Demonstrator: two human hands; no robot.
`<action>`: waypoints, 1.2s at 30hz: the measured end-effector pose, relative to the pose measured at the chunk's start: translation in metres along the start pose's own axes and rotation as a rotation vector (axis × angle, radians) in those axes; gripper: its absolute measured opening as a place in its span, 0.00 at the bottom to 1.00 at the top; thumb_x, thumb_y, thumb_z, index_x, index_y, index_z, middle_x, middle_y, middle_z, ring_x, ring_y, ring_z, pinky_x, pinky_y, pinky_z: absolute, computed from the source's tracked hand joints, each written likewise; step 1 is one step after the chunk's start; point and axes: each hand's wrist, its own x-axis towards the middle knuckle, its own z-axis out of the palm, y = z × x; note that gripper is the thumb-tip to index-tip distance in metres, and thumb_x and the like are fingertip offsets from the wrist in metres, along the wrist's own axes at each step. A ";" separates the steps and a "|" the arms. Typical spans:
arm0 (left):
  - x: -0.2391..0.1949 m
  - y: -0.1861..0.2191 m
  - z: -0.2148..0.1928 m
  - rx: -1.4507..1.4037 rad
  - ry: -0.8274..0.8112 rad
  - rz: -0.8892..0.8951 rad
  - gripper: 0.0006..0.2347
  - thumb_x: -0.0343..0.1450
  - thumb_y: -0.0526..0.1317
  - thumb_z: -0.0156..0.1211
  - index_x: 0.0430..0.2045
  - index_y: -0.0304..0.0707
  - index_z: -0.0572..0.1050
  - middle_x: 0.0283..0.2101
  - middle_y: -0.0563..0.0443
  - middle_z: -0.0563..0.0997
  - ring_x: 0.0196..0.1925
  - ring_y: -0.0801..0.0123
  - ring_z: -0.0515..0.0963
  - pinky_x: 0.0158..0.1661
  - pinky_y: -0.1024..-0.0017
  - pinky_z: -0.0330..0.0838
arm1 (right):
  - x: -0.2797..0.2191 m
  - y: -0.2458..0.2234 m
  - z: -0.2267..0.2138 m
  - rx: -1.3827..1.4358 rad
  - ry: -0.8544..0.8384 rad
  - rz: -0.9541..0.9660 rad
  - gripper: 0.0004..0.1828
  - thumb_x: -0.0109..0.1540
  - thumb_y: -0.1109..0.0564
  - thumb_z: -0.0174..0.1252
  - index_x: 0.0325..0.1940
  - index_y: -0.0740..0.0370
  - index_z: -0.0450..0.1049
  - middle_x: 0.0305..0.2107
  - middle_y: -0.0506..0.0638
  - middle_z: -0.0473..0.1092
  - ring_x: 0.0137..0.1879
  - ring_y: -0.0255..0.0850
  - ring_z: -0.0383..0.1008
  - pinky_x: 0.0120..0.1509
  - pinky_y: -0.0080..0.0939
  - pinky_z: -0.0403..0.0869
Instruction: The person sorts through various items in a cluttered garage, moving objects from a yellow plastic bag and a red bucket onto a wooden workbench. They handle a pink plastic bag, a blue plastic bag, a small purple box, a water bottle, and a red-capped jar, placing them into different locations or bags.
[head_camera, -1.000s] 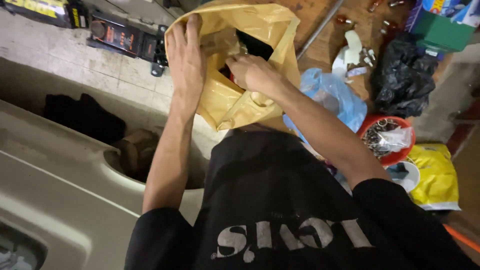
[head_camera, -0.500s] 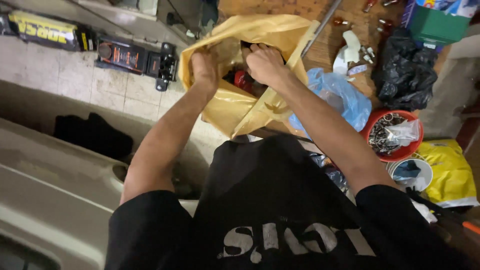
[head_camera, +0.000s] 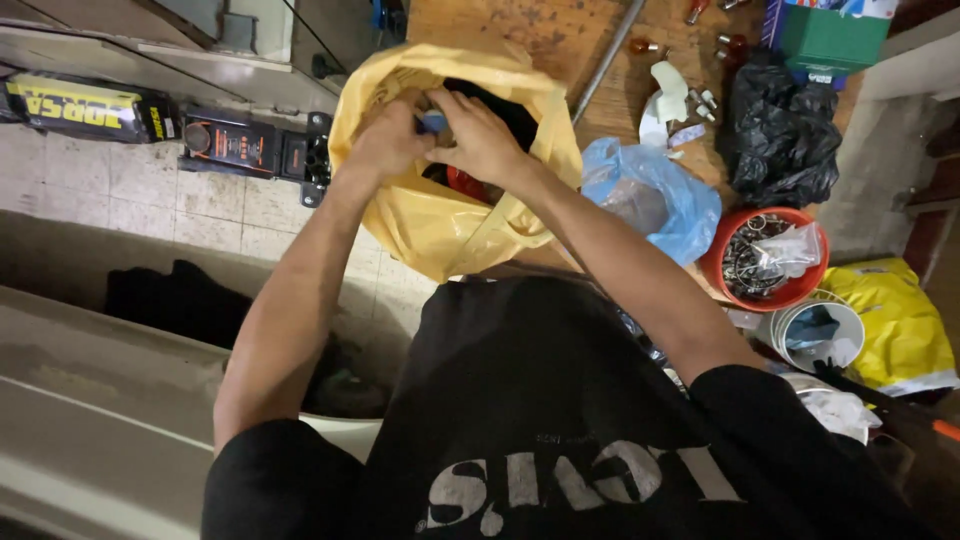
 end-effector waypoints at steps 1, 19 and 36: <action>-0.003 -0.001 -0.001 0.002 0.001 0.000 0.15 0.70 0.34 0.63 0.51 0.38 0.70 0.43 0.41 0.82 0.47 0.54 0.81 0.50 0.61 0.75 | 0.001 0.002 0.005 0.001 0.002 -0.001 0.42 0.59 0.49 0.72 0.71 0.56 0.56 0.60 0.59 0.66 0.61 0.60 0.68 0.57 0.58 0.69; -0.071 0.049 -0.017 0.101 0.026 0.231 0.19 0.80 0.32 0.38 0.68 0.33 0.59 0.32 0.31 0.81 0.30 0.44 0.83 0.38 0.46 0.79 | -0.108 -0.046 -0.140 0.042 0.382 -0.082 0.19 0.66 0.51 0.68 0.55 0.61 0.72 0.50 0.58 0.68 0.57 0.51 0.69 0.65 0.59 0.67; -0.074 0.059 0.040 -0.625 -0.125 0.467 0.36 0.67 0.45 0.71 0.68 0.42 0.54 0.66 0.33 0.69 0.59 0.53 0.81 0.52 0.64 0.82 | -0.153 0.036 -0.186 0.675 0.682 -0.037 0.17 0.74 0.43 0.60 0.56 0.52 0.65 0.30 0.47 0.61 0.26 0.37 0.62 0.26 0.37 0.61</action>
